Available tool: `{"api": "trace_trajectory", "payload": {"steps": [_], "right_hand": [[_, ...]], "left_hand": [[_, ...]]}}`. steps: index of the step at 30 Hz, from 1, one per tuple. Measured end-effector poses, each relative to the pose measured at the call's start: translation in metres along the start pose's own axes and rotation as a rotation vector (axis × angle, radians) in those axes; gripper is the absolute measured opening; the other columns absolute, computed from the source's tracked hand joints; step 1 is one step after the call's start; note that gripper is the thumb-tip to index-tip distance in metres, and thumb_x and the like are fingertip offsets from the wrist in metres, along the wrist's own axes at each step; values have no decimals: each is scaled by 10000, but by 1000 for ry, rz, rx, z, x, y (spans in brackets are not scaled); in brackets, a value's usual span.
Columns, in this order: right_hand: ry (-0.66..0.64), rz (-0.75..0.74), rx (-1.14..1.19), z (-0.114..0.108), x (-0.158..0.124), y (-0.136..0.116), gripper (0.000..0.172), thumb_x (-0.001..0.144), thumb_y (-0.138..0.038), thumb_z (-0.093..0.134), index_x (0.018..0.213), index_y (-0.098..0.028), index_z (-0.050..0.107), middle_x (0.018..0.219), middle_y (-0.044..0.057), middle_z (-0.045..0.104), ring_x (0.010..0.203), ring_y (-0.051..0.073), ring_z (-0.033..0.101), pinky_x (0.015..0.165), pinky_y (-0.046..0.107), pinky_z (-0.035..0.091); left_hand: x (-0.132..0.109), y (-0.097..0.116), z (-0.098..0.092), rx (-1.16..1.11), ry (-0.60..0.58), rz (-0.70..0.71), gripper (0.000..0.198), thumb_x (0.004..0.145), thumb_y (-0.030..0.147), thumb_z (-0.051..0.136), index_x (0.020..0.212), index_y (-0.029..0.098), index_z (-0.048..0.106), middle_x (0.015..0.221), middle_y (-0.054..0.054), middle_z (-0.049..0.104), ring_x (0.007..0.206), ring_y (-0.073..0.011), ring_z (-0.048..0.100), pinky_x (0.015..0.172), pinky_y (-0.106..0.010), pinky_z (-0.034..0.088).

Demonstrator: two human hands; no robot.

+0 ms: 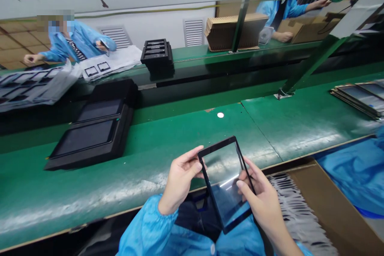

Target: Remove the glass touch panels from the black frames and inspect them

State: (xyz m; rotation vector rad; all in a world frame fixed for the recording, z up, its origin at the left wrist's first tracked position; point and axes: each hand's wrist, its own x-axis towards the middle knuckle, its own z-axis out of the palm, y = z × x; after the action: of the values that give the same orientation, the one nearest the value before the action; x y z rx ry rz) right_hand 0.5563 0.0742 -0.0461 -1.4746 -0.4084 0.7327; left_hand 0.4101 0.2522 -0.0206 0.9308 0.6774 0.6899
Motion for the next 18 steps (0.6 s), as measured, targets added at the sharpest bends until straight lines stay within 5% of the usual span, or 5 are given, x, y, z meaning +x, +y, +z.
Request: {"api": "trace_trajectory", "payload": {"steps": [8, 18], "right_hand": [[-16, 45, 5, 2, 0, 0, 681, 875, -414, 842, 1490, -246, 601, 924, 6, 671, 654, 143, 634, 515, 239, 550], [11, -44, -144, 1, -2, 10, 616, 927, -406, 763, 1505, -261, 607, 1014, 50, 685, 800, 198, 683, 632, 302, 595]], "left_hand": [[-2, 2, -1, 56, 13, -35, 601, 756, 359, 938, 1309, 188, 779, 1110, -171, 817, 982, -310, 802, 563, -265, 670], [-1, 1, 0, 62, 36, -34, 569, 779, 342, 921, 1309, 195, 774, 1205, -166, 809, 1029, -333, 810, 562, -268, 675]]}}
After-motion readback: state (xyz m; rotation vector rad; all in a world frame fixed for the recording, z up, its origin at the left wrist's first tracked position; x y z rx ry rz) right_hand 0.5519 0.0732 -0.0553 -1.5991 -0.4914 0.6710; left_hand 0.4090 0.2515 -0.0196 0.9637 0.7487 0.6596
